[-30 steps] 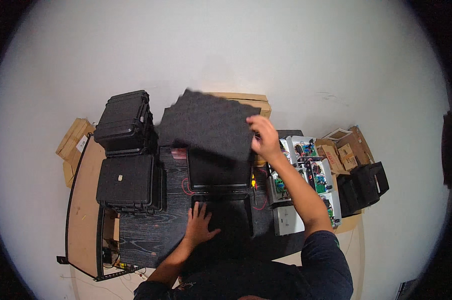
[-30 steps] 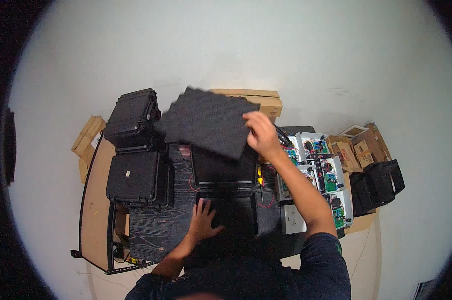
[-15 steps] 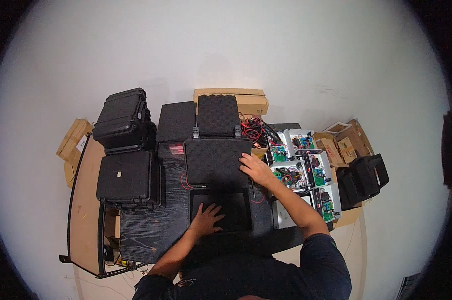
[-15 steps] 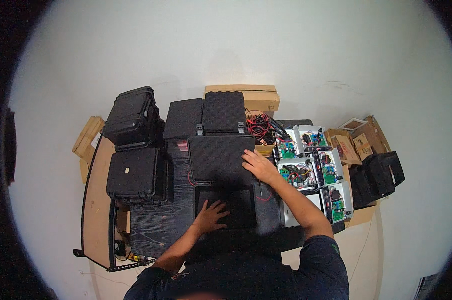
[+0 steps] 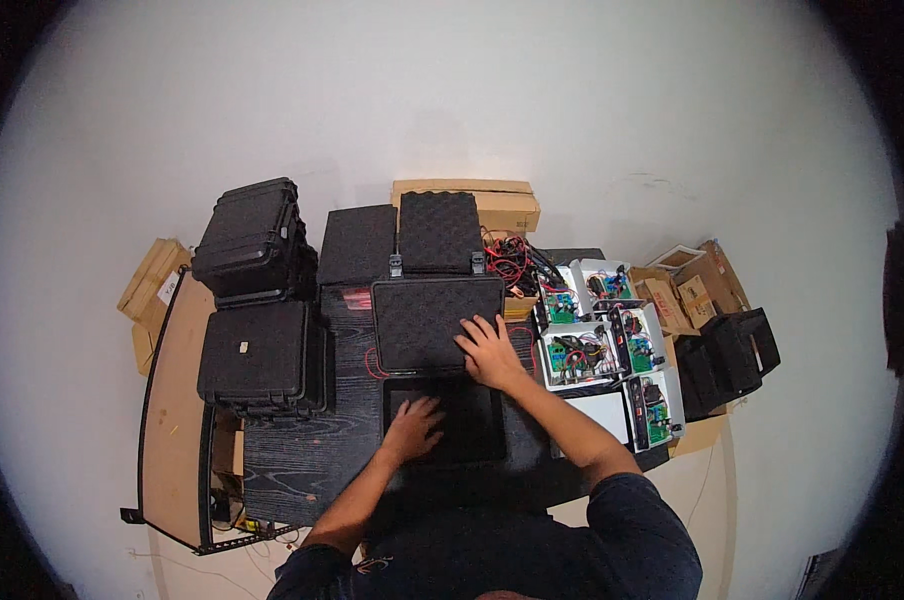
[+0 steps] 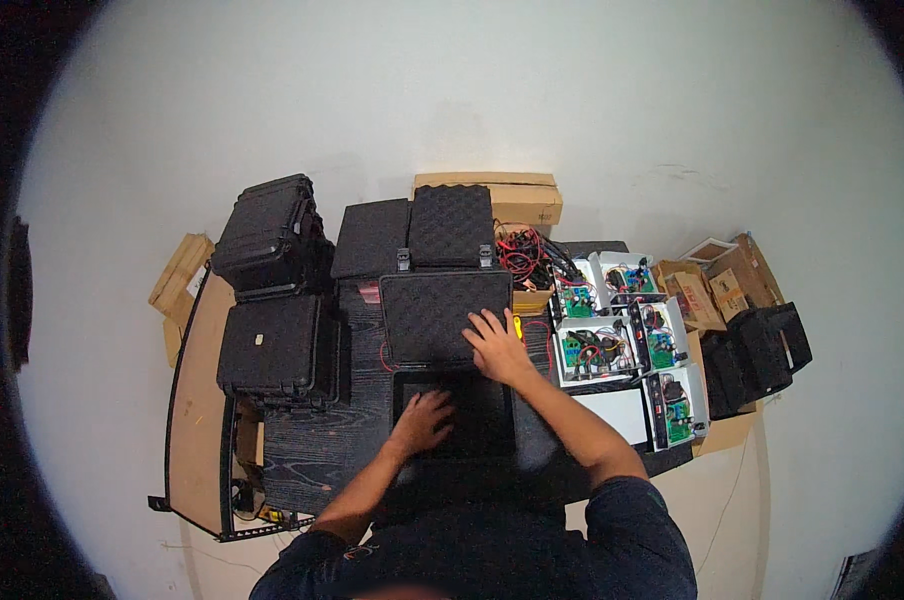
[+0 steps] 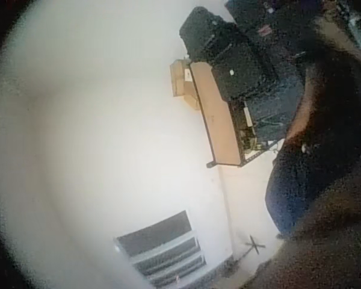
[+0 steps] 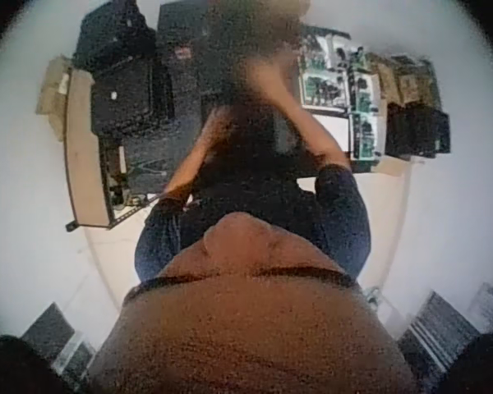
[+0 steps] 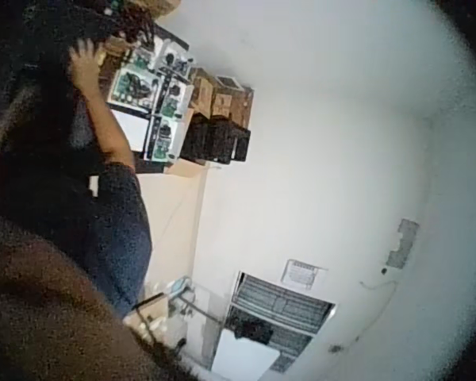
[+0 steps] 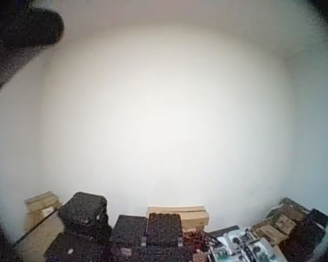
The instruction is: The person fits a plastic cover over an electronic circuit, then screws it in place with a screwdriver.
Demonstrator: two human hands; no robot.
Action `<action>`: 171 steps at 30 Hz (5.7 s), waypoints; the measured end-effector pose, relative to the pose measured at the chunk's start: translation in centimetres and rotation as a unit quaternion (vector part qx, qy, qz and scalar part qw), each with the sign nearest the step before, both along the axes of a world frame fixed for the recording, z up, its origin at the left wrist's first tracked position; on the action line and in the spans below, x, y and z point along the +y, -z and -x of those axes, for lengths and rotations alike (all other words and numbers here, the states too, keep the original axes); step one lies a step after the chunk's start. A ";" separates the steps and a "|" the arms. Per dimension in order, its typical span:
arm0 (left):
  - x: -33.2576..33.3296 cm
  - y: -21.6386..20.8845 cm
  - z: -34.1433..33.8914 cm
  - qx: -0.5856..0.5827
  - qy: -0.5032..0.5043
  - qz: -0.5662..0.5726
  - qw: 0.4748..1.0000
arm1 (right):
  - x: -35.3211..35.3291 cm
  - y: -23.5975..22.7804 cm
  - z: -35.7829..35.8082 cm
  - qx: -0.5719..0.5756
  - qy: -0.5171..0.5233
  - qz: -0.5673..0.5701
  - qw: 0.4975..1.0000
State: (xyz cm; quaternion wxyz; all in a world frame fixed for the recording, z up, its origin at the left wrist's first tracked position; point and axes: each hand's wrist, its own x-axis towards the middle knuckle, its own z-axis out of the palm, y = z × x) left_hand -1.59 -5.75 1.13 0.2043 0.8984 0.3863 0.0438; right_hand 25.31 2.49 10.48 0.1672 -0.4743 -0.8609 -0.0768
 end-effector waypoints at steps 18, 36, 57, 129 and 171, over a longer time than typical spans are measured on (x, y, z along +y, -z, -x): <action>4.0 -4.2 1.1 0.024 -0.180 -0.123 0.976 | -10.2 3.4 2.3 -0.108 0.086 0.194 0.971; 2.8 -1.5 2.8 -0.084 -0.198 -0.128 0.968 | -12.0 -0.7 -6.2 0.081 0.213 0.102 0.968; 2.7 -2.9 0.8 0.041 -0.205 -0.087 0.974 | -24.6 -13.7 -52.0 0.072 0.732 0.075 0.673; -2.6 -8.2 2.6 -0.181 -0.303 0.014 0.936 | -13.5 1.2 -1.4 0.283 0.137 0.276 0.908; -2.1 -4.6 2.0 -0.025 -0.234 -0.015 0.972 | -11.8 4.3 -0.6 0.066 0.196 0.227 0.952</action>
